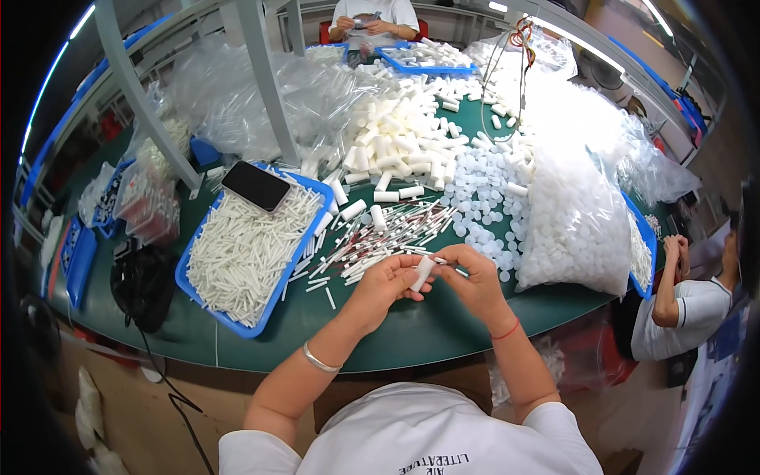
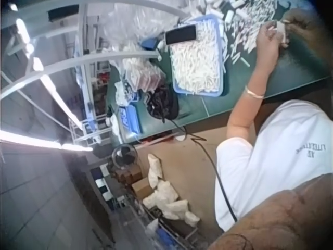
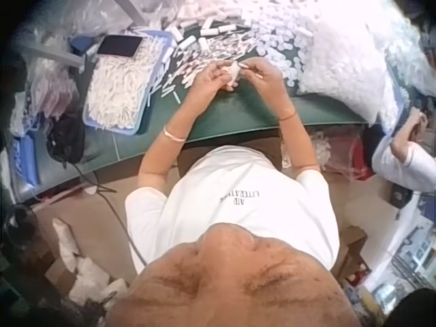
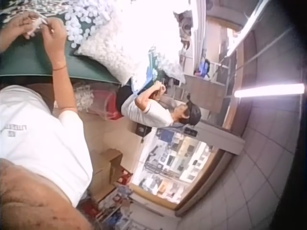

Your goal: Assembling small white plastic components by hand at a factory workbench.

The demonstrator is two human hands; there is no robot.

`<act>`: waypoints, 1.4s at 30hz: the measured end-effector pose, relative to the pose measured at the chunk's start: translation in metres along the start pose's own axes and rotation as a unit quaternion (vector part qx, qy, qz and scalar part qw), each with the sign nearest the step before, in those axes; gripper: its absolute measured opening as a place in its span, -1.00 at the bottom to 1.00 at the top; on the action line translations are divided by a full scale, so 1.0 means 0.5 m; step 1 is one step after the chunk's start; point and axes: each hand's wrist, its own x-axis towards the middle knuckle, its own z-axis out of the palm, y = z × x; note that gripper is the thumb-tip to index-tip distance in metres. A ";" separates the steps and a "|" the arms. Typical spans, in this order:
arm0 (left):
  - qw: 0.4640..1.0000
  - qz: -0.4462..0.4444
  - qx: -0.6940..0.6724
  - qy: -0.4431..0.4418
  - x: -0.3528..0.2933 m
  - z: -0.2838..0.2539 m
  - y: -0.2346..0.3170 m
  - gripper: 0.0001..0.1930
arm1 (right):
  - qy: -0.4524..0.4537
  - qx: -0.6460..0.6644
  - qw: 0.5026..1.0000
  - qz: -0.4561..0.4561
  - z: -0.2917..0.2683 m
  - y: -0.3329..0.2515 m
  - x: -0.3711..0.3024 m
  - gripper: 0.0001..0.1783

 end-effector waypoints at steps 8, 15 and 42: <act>0.992 0.063 0.108 0.017 -0.006 -0.009 -0.036 -0.65 | -0.003 -0.063 0.996 -0.063 0.027 -0.006 0.000 -0.85; 0.994 -0.017 0.109 0.009 -0.014 -0.037 -0.020 -0.68 | -0.083 -0.120 0.983 -0.110 0.003 0.007 0.007 -0.81; 0.620 0.190 0.683 0.336 0.396 -0.328 0.216 -0.59 | -0.043 -0.126 0.991 -0.028 0.036 0.086 0.056 -0.72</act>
